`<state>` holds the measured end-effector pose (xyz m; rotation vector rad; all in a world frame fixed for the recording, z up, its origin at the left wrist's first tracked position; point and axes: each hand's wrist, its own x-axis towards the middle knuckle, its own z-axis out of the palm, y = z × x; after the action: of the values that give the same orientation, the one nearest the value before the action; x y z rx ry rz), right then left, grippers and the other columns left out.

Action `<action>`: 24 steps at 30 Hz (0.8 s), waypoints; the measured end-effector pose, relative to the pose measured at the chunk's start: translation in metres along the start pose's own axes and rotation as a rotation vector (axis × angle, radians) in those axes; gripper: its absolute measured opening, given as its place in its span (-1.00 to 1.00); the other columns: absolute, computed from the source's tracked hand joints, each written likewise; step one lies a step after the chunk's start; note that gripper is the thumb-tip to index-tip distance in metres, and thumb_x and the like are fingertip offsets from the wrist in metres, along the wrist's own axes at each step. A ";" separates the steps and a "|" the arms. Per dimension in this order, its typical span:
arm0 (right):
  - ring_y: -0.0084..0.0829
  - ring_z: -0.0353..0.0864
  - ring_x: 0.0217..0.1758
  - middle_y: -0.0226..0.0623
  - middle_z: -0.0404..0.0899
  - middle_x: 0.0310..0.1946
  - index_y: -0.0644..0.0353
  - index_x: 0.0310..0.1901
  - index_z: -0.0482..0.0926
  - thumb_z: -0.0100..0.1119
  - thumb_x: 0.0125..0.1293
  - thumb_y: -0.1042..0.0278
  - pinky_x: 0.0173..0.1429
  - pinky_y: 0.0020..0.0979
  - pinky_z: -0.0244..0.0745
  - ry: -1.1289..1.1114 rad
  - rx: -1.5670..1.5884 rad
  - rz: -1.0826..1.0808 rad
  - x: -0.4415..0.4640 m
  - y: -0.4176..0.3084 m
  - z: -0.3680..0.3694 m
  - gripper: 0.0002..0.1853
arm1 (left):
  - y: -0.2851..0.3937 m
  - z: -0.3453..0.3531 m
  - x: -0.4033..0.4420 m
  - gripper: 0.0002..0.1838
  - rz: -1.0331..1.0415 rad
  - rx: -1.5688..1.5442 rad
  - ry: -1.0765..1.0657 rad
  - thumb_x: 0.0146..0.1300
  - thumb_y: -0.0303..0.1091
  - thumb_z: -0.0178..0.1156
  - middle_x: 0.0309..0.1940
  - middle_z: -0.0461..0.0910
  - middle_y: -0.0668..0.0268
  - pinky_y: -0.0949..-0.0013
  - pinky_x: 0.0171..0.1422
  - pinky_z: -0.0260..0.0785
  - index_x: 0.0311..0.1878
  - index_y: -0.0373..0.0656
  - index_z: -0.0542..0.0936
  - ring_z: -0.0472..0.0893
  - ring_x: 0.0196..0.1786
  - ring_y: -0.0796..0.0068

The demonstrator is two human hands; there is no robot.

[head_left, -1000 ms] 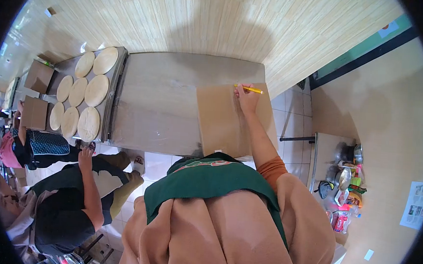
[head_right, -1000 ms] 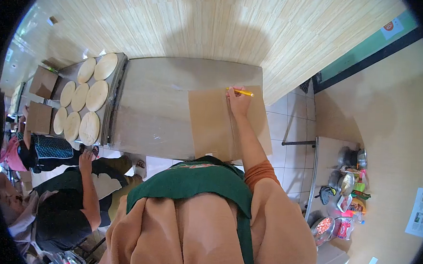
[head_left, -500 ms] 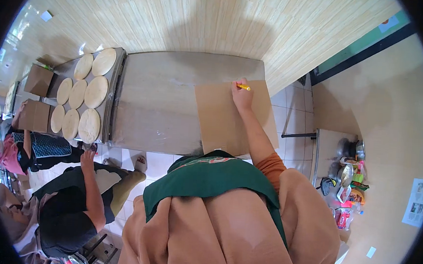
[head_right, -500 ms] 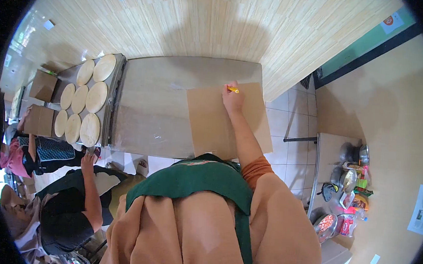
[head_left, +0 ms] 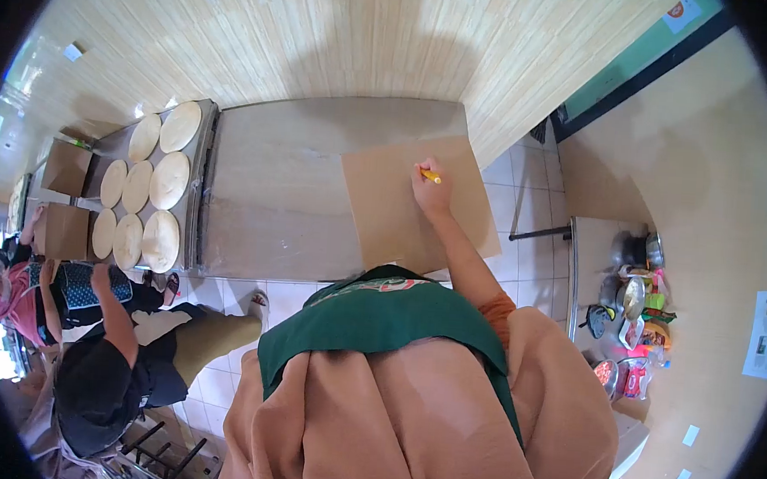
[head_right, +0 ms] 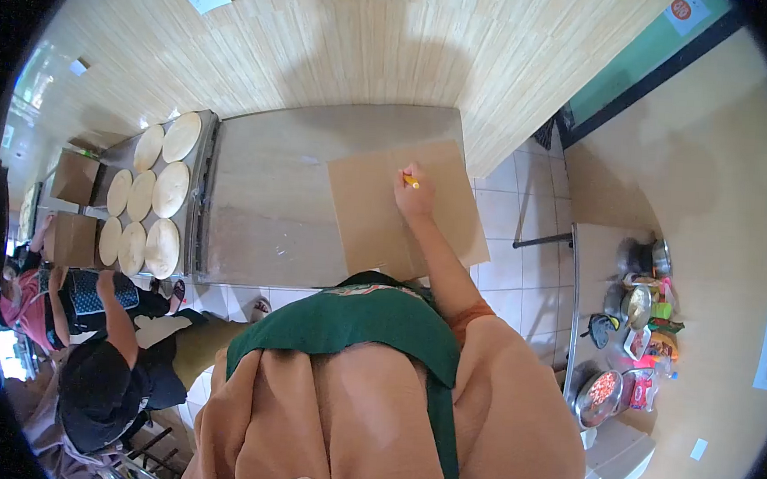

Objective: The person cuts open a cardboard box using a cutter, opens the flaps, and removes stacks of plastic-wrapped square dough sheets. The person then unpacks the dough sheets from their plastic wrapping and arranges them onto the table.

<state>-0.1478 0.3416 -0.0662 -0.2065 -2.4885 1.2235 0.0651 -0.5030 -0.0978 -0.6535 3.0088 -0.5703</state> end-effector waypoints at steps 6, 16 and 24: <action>-0.28 0.58 -0.49 -0.20 0.54 -0.57 0.21 -0.38 0.50 0.21 0.26 0.28 -0.34 -0.27 0.46 -0.076 0.022 0.155 -0.097 0.012 -0.061 -0.81 | 0.162 0.029 -0.167 -0.60 -0.236 -0.321 -0.246 0.13 -0.48 0.08 0.11 0.50 0.10 0.09 0.27 0.31 0.09 -0.09 0.54 0.44 0.26 0.10; -0.50 0.57 -0.54 -0.29 0.58 -0.60 0.21 -0.44 0.53 0.18 0.25 0.35 -0.48 -0.44 0.41 -0.237 0.335 0.700 -0.234 0.048 -0.192 -0.84 | 0.360 -0.038 -0.221 -0.57 -0.083 -0.579 -0.432 0.05 -0.59 0.07 0.06 0.51 0.00 0.04 0.27 0.30 0.06 -0.20 0.52 0.44 0.21 0.03; -0.52 0.62 -0.27 -0.23 0.64 -0.32 0.26 0.01 0.47 0.11 0.43 0.12 -0.24 -0.49 0.47 0.463 0.350 0.609 -0.184 0.064 -0.166 -0.65 | 0.564 -0.291 -0.125 -0.58 1.040 -1.181 0.173 0.08 -0.55 0.16 0.06 0.50 0.01 0.01 0.29 0.27 0.08 -0.17 0.51 0.43 0.20 -0.02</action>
<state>0.0838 0.4505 -0.0704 -1.0744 -1.8233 1.5855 -0.0712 0.1257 -0.0325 1.0525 2.9150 1.2336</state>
